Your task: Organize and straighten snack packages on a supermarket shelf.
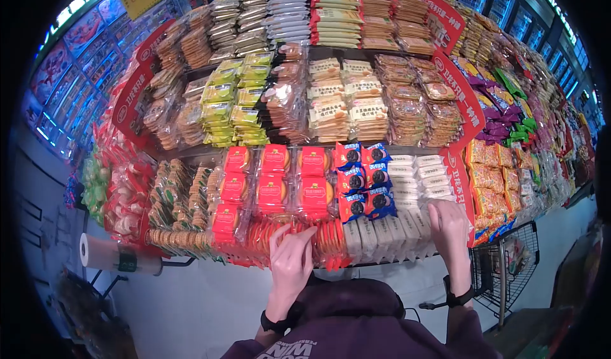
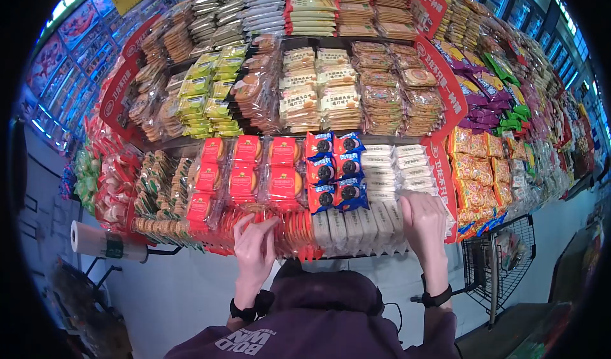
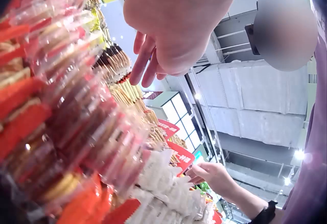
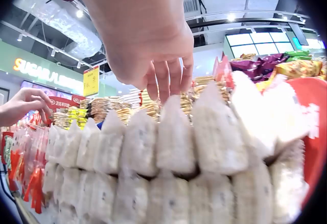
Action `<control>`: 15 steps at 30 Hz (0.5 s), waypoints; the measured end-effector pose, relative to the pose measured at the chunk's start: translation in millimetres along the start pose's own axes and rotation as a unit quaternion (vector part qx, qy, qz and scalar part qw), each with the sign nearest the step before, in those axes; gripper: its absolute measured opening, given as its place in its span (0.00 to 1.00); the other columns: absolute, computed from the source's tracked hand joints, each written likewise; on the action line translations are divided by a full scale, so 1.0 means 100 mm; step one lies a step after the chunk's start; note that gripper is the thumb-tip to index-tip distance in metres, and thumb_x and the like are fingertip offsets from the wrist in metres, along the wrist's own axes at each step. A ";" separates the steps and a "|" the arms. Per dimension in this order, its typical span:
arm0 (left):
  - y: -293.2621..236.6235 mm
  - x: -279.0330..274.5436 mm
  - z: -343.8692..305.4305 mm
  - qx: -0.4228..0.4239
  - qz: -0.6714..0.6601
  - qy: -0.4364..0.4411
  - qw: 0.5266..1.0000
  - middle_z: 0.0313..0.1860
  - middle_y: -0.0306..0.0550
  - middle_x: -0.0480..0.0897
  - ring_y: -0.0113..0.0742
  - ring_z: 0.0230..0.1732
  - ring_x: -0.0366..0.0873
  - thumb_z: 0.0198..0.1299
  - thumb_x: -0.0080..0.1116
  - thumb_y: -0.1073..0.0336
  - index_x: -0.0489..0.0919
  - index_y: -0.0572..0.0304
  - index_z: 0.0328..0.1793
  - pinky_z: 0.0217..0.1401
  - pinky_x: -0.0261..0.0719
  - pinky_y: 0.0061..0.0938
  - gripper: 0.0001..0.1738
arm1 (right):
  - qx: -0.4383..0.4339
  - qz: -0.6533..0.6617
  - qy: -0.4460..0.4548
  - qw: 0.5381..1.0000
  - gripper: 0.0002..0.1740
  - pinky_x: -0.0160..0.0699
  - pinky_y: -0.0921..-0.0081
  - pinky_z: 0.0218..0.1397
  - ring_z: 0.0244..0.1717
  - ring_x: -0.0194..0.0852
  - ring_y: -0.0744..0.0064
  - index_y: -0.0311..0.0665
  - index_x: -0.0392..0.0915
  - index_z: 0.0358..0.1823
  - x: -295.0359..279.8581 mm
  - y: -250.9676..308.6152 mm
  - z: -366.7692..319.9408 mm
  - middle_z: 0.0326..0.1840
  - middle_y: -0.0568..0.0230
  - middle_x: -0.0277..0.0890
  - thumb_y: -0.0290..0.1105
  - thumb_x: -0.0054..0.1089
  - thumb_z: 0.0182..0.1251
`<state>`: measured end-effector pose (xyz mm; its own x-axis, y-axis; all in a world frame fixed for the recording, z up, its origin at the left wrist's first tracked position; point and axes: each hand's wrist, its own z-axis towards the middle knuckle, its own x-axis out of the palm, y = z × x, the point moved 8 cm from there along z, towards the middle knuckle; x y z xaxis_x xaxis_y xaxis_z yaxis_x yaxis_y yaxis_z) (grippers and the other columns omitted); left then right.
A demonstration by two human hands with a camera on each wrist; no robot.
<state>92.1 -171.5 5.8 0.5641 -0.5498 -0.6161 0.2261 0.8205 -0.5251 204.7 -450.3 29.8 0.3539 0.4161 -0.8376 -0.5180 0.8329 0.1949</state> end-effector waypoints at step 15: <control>1.28 -1.17 0.24 -0.050 -0.028 -0.104 0.993 0.41 0.44 0.85 0.41 0.44 0.82 0.51 0.65 0.79 0.82 0.60 0.41 0.57 0.72 0.37 0.11 | -0.173 0.088 0.137 0.971 0.22 0.73 0.61 0.58 0.55 0.74 0.52 0.34 0.74 0.57 0.53 2.22 0.96 0.61 0.54 0.73 0.27 0.64 0.61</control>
<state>73.8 1.3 24.9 0.7066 -0.5414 -0.4556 0.1873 0.7640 -0.6175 183.1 -208.7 77.3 0.0399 0.3880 -0.9208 -0.7996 0.5650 0.2034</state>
